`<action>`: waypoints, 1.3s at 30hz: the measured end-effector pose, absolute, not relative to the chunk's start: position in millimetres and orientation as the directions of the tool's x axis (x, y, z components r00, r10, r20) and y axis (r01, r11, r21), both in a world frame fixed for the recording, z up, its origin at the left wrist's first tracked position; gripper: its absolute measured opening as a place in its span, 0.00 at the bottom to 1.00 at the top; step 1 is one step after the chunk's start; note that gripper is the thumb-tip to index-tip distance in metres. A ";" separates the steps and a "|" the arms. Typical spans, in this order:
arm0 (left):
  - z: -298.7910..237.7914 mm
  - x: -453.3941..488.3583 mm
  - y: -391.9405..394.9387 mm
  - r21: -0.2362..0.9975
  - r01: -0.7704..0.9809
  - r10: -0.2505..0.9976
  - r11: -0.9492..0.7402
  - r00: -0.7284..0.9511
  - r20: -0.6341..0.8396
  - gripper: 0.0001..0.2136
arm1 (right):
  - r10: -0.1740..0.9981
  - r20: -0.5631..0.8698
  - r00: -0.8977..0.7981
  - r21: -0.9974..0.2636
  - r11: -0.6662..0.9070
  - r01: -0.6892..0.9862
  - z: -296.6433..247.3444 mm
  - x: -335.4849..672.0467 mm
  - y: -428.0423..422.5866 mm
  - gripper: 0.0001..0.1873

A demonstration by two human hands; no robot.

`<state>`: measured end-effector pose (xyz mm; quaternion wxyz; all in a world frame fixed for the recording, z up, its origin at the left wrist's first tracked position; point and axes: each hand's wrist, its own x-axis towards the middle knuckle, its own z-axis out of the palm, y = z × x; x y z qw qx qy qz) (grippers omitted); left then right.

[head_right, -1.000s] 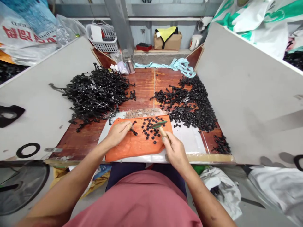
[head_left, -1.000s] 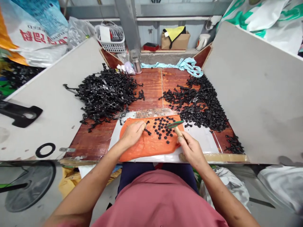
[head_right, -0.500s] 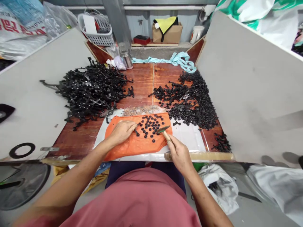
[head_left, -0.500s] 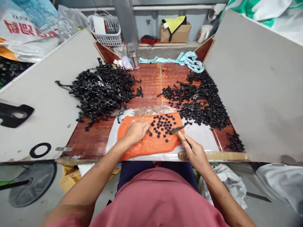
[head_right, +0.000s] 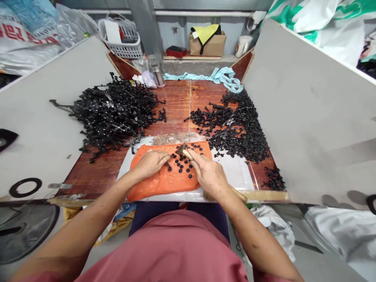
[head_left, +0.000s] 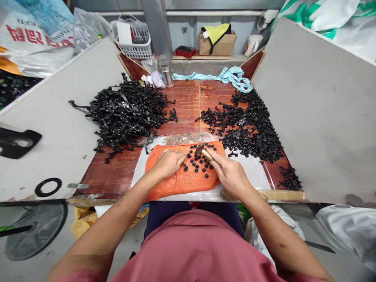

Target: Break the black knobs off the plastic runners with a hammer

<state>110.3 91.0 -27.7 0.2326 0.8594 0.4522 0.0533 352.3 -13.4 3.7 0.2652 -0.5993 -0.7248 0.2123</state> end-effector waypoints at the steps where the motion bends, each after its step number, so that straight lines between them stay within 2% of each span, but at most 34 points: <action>1: -28.0 110.2 91.9 0.454 0.748 0.799 -0.484 0.589 -0.118 0.19 | 0.977 0.165 -0.135 -0.618 0.209 0.758 3.4 348.6 -10.1 0.26; 3: -29.2 110.0 93.6 0.455 0.742 0.792 -0.493 0.599 -0.117 0.19 | 0.974 0.187 -0.126 -0.580 0.213 0.786 1.4 341.4 -3.4 0.28; 8: -33.5 108.6 95.3 0.436 0.744 0.788 -0.507 0.605 -0.115 0.19 | 0.982 0.024 -0.185 -0.379 0.181 0.908 -2.9 331.4 8.9 0.27; 11: -34.5 108.2 95.1 0.464 0.725 0.782 -0.509 0.614 -0.103 0.20 | 0.986 0.083 -0.141 -0.400 0.163 0.902 -2.2 331.3 9.6 0.29; 15: -33.6 108.7 94.8 0.480 0.728 0.789 -0.490 0.604 -0.111 0.19 | 0.983 -0.038 -0.179 -0.311 0.158 0.937 -0.6 332.4 9.3 0.29; 19: -33.1 109.7 93.5 0.459 0.738 0.795 -0.494 0.598 -0.106 0.19 | 0.984 0.024 -0.178 -0.316 0.177 0.932 -2.1 332.8 13.0 0.29; 25: -33.9 109.5 90.5 0.409 0.764 0.808 -0.498 0.581 -0.102 0.19 | 0.973 -0.048 -0.224 -0.189 0.211 0.959 -2.4 332.8 19.6 0.27; 29: -36.7 109.2 89.7 0.439 0.751 0.809 -0.493 0.582 -0.086 0.20 | 0.979 0.065 -0.194 -0.274 0.204 0.940 1.6 332.1 14.2 0.28; 34: -35.9 109.4 91.5 0.420 0.759 0.806 -0.497 0.583 -0.099 0.19 | 0.971 -0.072 -0.229 -0.255 0.204 0.945 5.9 329.2 12.8 0.27; 36: -31.6 109.2 89.9 0.426 0.751 0.799 -0.505 0.593 -0.097 0.19 | 0.977 -0.014 -0.213 -0.362 0.194 0.912 7.5 330.4 15.5 0.26; 39: -21.6 109.5 80.6 0.439 0.685 0.755 -0.581 0.655 -0.022 0.18 | 0.981 0.150 -0.123 -0.632 0.191 0.751 6.2 331.7 19.5 0.24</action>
